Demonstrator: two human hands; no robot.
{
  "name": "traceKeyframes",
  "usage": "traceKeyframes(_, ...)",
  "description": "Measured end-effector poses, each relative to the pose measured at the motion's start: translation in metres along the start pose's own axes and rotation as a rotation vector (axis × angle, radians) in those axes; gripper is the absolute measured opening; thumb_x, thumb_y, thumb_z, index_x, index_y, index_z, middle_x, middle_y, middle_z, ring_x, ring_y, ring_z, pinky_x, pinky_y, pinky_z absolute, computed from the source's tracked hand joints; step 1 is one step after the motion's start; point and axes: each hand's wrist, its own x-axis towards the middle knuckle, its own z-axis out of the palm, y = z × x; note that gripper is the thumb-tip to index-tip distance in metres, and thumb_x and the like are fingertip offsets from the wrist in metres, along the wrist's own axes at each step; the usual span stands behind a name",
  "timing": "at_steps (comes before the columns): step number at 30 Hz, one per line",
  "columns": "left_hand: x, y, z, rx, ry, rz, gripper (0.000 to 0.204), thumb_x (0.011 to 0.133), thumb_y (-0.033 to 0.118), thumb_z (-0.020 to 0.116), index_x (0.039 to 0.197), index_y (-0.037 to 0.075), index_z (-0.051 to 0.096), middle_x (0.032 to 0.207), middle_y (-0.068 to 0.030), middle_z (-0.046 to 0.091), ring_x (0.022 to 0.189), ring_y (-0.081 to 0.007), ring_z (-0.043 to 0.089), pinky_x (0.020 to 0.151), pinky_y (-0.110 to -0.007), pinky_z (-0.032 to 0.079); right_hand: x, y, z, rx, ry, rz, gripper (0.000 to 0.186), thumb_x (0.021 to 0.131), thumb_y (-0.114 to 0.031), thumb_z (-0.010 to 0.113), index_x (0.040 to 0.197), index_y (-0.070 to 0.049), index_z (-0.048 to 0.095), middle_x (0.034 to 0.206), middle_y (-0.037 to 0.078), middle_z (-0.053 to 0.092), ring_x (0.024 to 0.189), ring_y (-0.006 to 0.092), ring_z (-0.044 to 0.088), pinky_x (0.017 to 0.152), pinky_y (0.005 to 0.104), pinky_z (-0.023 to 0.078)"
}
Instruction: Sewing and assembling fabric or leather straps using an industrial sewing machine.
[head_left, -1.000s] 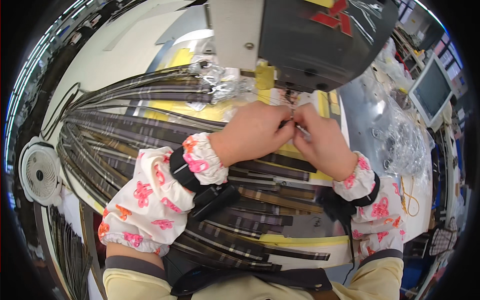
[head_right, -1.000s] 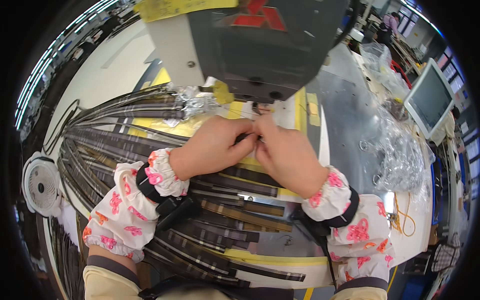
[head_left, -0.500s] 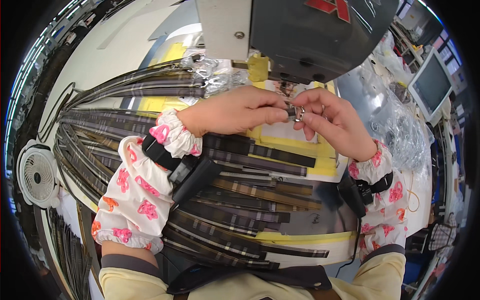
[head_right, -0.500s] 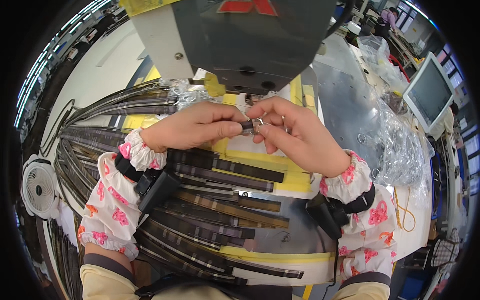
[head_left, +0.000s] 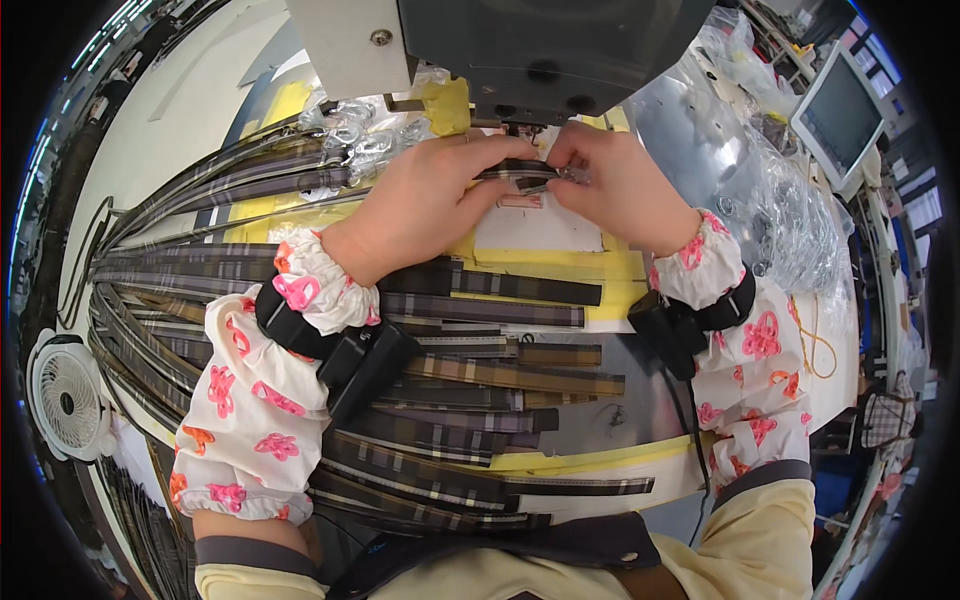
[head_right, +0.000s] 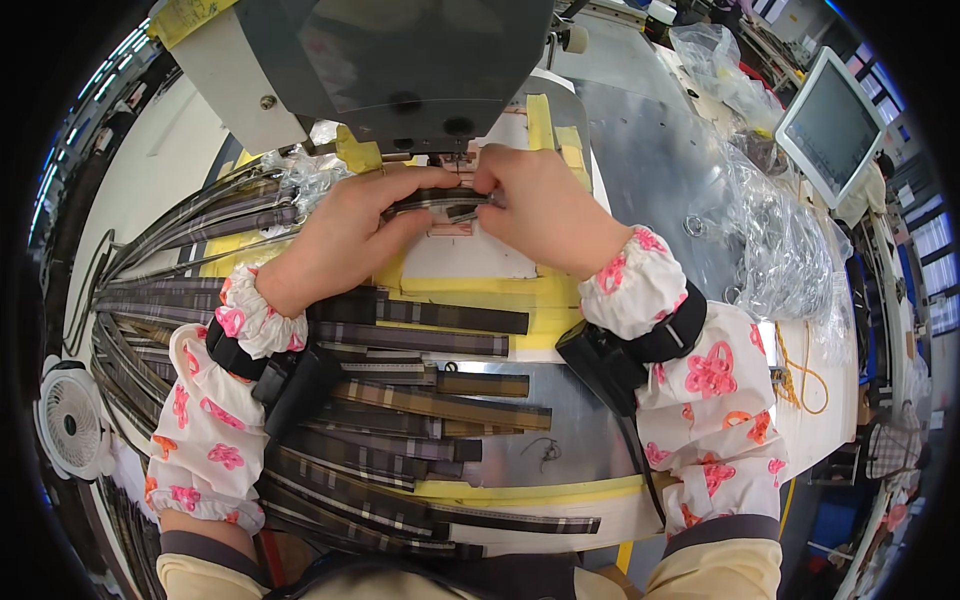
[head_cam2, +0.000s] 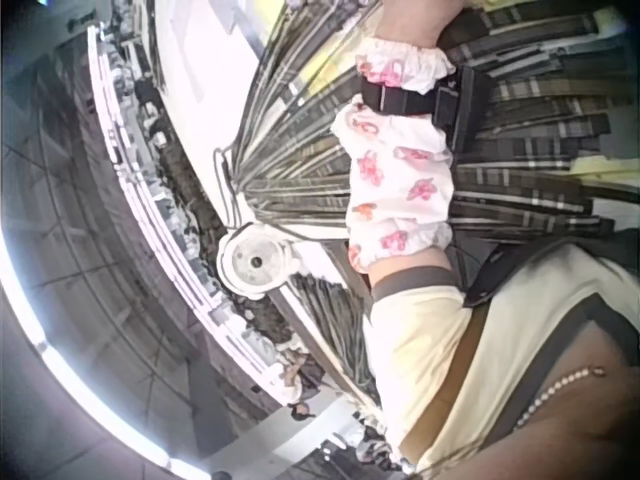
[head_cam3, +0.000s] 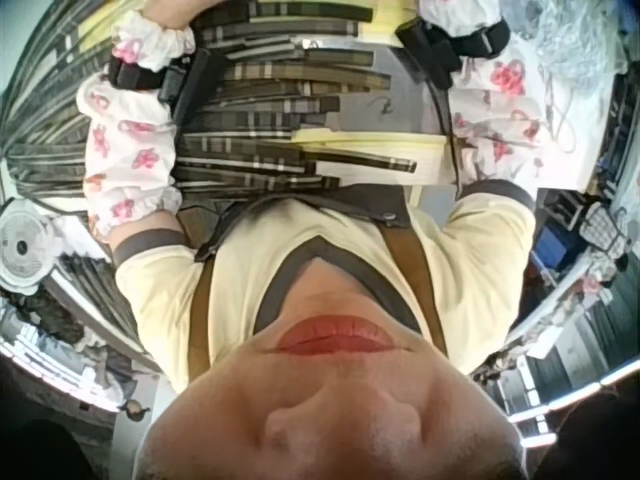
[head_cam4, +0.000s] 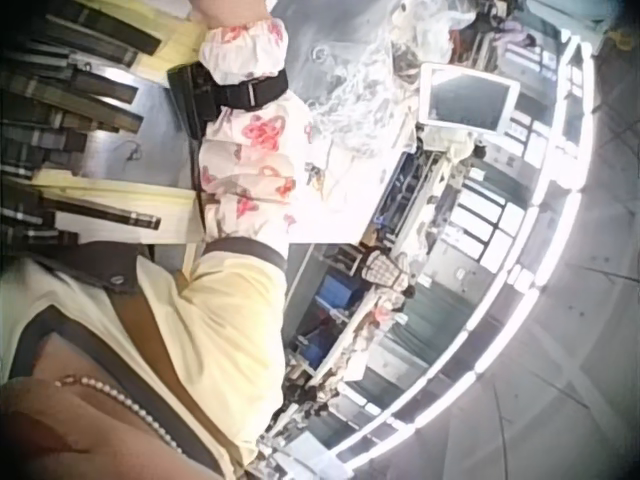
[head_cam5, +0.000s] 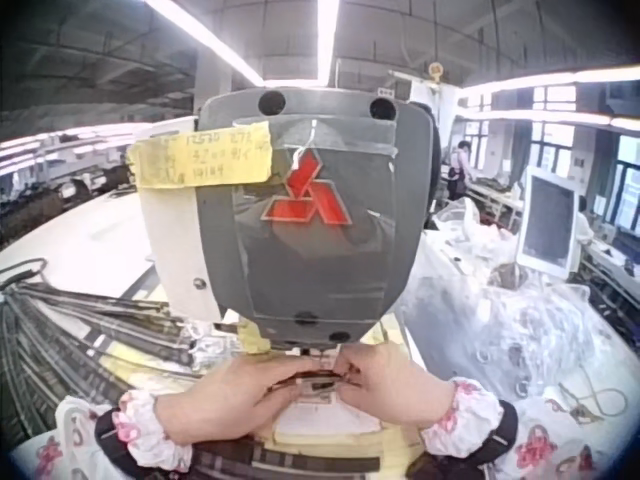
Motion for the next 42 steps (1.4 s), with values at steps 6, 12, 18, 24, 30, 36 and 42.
traceKeyframes(6,-0.002,-0.008,-0.011,0.017,-0.06,0.016,0.023,0.086,-0.002,0.052,0.106,0.005,0.062,0.095,-0.0128,0.065,0.078,-0.0308,0.061,0.072,-0.032,0.049,0.0,0.007,0.007,0.005,0.071,0.06,0.017,0.07,-0.005,0.064,0.084,0.003,0.059,0.074,0.018,0.064,0.069,0.035,0.064,0.064,0.0375,0.051)
traceKeyframes(12,-0.003,-0.012,-0.009,0.134,-0.119,0.08,0.033,0.079,-0.006,0.051,0.104,0.01,0.065,0.105,-0.0142,0.062,0.084,-0.0356,0.061,0.074,-0.036,0.049,-0.006,0.001,0.01,-0.052,0.129,0.089,0.018,0.072,-0.006,0.066,0.084,0.004,0.058,0.073,0.014,0.062,0.063,0.0244,0.058,0.061,0.0317,0.047)
traceKeyframes(18,-0.005,-0.007,-0.012,0.223,-0.129,0.091,0.035,0.076,-0.007,0.052,0.104,0.01,0.066,0.109,-0.0169,0.061,0.091,-0.0372,0.061,0.079,-0.04,0.05,-0.006,-0.008,0.01,-0.05,0.106,0.117,0.017,0.072,-0.006,0.066,0.084,0.004,0.057,0.072,0.014,0.061,0.063,0.0229,0.058,0.06,0.0317,0.046)
traceKeyframes(24,-0.003,-0.009,-0.007,0.31,-0.1,0.168,0.034,0.079,-0.001,0.056,0.108,0.011,0.066,0.108,-0.0173,0.061,0.089,-0.0369,0.061,0.078,-0.04,0.05,-0.004,-0.002,0.008,0.03,0.083,0.157,0.021,0.07,-0.009,0.065,0.085,0.004,0.06,0.074,0.018,0.063,0.071,0.032,0.063,0.064,0.0371,0.05)
traceKeyframes(30,-0.003,-0.011,0.002,0.441,-0.065,0.252,0.03,0.081,0.003,0.058,0.109,0.011,0.065,0.107,-0.0167,0.06,0.088,-0.0359,0.06,0.076,-0.041,0.05,0.0,0.015,0.003,0.172,-0.033,0.222,0.025,0.072,-0.015,0.067,0.089,0.003,0.062,0.08,0.016,0.065,0.074,0.0273,0.064,0.068,0.0342,0.05)
traceKeyframes(36,-0.001,-0.009,0.006,0.432,-0.093,0.177,0.026,0.083,0.01,0.06,0.109,0.012,0.065,0.099,-0.0155,0.058,0.084,-0.0357,0.059,0.074,-0.042,0.048,-0.008,0.014,-0.009,0.125,-0.084,0.196,0.023,0.079,-0.012,0.07,0.093,0.005,0.062,0.076,0.003,0.061,0.067,0.008,0.053,0.061,0.0239,0.045)
traceKeyframes(42,-0.003,0.0,0.002,0.508,-0.085,0.204,0.025,0.086,0.015,0.059,0.11,0.017,0.065,0.098,-0.0148,0.058,0.084,-0.0349,0.059,0.072,-0.041,0.048,-0.005,0.019,-0.006,0.222,-0.14,0.134,0.02,0.08,-0.011,0.07,0.095,0.003,0.065,0.078,0.005,0.062,0.07,0.0089,0.054,0.066,0.0251,0.045)
